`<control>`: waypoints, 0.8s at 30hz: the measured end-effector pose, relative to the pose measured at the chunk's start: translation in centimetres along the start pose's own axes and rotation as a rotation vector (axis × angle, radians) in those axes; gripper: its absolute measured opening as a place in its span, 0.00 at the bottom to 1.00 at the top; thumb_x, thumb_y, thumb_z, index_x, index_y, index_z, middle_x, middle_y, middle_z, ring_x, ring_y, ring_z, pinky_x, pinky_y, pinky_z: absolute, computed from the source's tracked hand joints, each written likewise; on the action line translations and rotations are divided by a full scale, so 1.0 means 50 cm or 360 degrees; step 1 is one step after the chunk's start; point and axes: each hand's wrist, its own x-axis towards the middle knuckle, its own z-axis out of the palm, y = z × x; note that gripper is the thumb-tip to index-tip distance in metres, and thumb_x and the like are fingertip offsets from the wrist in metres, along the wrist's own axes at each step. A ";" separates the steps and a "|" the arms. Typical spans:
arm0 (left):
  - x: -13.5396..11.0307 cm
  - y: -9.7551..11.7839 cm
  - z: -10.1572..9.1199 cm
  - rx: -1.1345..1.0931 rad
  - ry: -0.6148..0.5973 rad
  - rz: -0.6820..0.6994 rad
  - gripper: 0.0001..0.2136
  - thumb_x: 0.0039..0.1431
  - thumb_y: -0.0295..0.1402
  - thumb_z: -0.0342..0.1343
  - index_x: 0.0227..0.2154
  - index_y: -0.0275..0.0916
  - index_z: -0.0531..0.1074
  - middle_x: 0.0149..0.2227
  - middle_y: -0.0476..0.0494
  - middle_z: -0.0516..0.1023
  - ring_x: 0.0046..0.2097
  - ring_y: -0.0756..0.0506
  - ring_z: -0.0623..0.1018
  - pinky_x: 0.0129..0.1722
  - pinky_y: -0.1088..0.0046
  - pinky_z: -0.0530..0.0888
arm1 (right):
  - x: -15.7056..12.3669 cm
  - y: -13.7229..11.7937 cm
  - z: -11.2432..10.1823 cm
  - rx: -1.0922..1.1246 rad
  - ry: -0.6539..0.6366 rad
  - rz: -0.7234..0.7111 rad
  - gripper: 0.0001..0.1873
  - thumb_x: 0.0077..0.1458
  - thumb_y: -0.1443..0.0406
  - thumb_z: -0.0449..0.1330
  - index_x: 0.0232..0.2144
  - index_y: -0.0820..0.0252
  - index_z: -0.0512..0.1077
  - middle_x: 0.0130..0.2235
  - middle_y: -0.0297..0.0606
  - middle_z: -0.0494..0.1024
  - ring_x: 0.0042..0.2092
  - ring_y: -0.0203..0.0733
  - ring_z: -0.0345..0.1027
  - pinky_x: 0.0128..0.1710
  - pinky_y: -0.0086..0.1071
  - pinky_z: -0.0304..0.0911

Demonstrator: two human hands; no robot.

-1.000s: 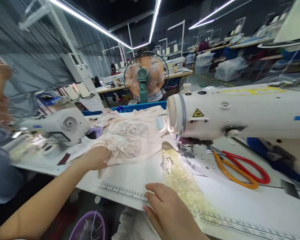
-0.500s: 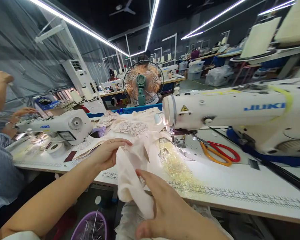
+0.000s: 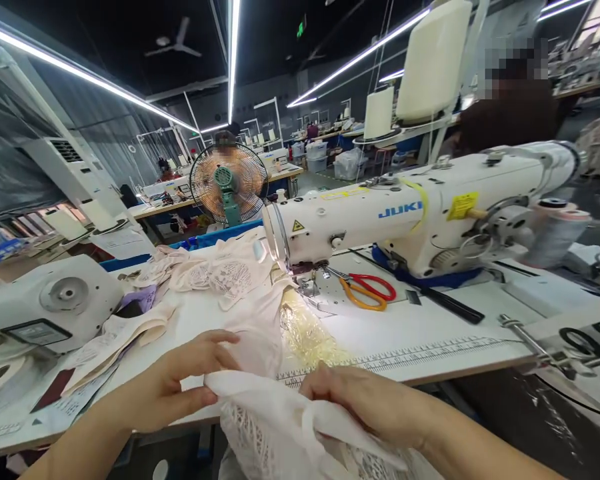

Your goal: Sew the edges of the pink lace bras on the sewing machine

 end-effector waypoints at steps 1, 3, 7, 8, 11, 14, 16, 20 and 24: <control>0.011 0.000 -0.003 0.0017 -0.0045 -0.0017 0.08 0.61 0.36 0.49 0.32 0.39 0.70 0.39 0.41 0.74 0.45 0.44 0.71 0.50 0.67 0.66 | 0.005 0.002 -0.010 -0.0056 0.0074 0.0066 0.34 0.52 0.36 0.46 0.28 0.60 0.68 0.25 0.30 0.60 0.26 0.33 0.51 0.26 0.28 0.52; 0.031 -0.003 -0.009 0.0079 -0.0090 -0.0196 0.09 0.61 0.38 0.46 0.31 0.39 0.67 0.30 0.47 0.71 0.34 0.47 0.71 0.38 0.72 0.68 | 0.013 0.003 -0.034 -0.0263 0.0077 0.0130 0.30 0.48 0.38 0.52 0.25 0.59 0.64 0.24 0.28 0.58 0.25 0.31 0.48 0.24 0.26 0.49; 0.066 -0.035 -0.024 0.0295 -0.0221 -0.0600 0.10 0.59 0.39 0.46 0.27 0.40 0.64 0.27 0.50 0.68 0.29 0.49 0.67 0.27 0.75 0.63 | 0.038 -0.017 -0.091 -0.1030 0.0029 0.0161 0.15 0.52 0.53 0.51 0.25 0.58 0.63 0.23 0.27 0.61 0.25 0.32 0.54 0.22 0.24 0.51; 0.076 -0.048 -0.029 0.0365 -0.0276 -0.0671 0.09 0.58 0.38 0.46 0.27 0.40 0.64 0.28 0.50 0.69 0.29 0.48 0.68 0.27 0.75 0.63 | 0.050 -0.022 -0.101 -0.1189 0.0089 0.0174 0.10 0.51 0.58 0.52 0.24 0.58 0.64 0.23 0.27 0.62 0.25 0.32 0.56 0.23 0.24 0.52; 0.109 -0.097 -0.047 0.0640 -0.0397 -0.0879 0.09 0.57 0.36 0.45 0.29 0.39 0.68 0.31 0.46 0.73 0.32 0.45 0.73 0.29 0.72 0.65 | 0.104 -0.030 -0.111 -0.1552 0.0360 0.0219 0.05 0.45 0.70 0.54 0.22 0.58 0.68 0.23 0.30 0.67 0.28 0.36 0.60 0.27 0.27 0.54; 0.136 -0.149 -0.069 0.0915 -0.0440 -0.1075 0.14 0.57 0.35 0.46 0.42 0.37 0.70 0.41 0.38 0.77 0.41 0.39 0.76 0.37 0.66 0.69 | 0.172 -0.027 -0.096 -0.1945 0.0653 0.0224 0.08 0.43 0.75 0.55 0.23 0.61 0.71 0.29 0.40 0.73 0.36 0.45 0.65 0.35 0.35 0.56; 0.148 -0.179 -0.087 0.1012 -0.0486 -0.1169 0.22 0.57 0.36 0.47 0.53 0.34 0.65 0.53 0.32 0.72 0.51 0.36 0.73 0.45 0.62 0.69 | 0.207 -0.019 -0.081 -0.2130 0.0783 0.0185 0.11 0.43 0.77 0.54 0.29 0.63 0.72 0.35 0.47 0.74 0.42 0.51 0.64 0.39 0.39 0.56; 0.164 -0.211 -0.115 0.1005 -0.0441 -0.1262 0.29 0.61 0.45 0.42 0.62 0.33 0.54 0.61 0.32 0.61 0.59 0.36 0.66 0.54 0.62 0.65 | 0.230 0.009 -0.058 -0.2289 0.0889 0.0140 0.19 0.49 0.79 0.49 0.42 0.66 0.71 0.39 0.51 0.73 0.40 0.50 0.66 0.35 0.37 0.58; 0.199 -0.206 -0.106 0.1213 -0.0187 -0.1389 0.19 0.62 0.39 0.44 0.48 0.32 0.70 0.48 0.28 0.75 0.49 0.32 0.75 0.44 0.57 0.71 | 0.209 0.050 -0.036 -0.2364 0.0819 0.0087 0.16 0.51 0.79 0.49 0.37 0.66 0.72 0.37 0.49 0.75 0.37 0.49 0.68 0.33 0.36 0.62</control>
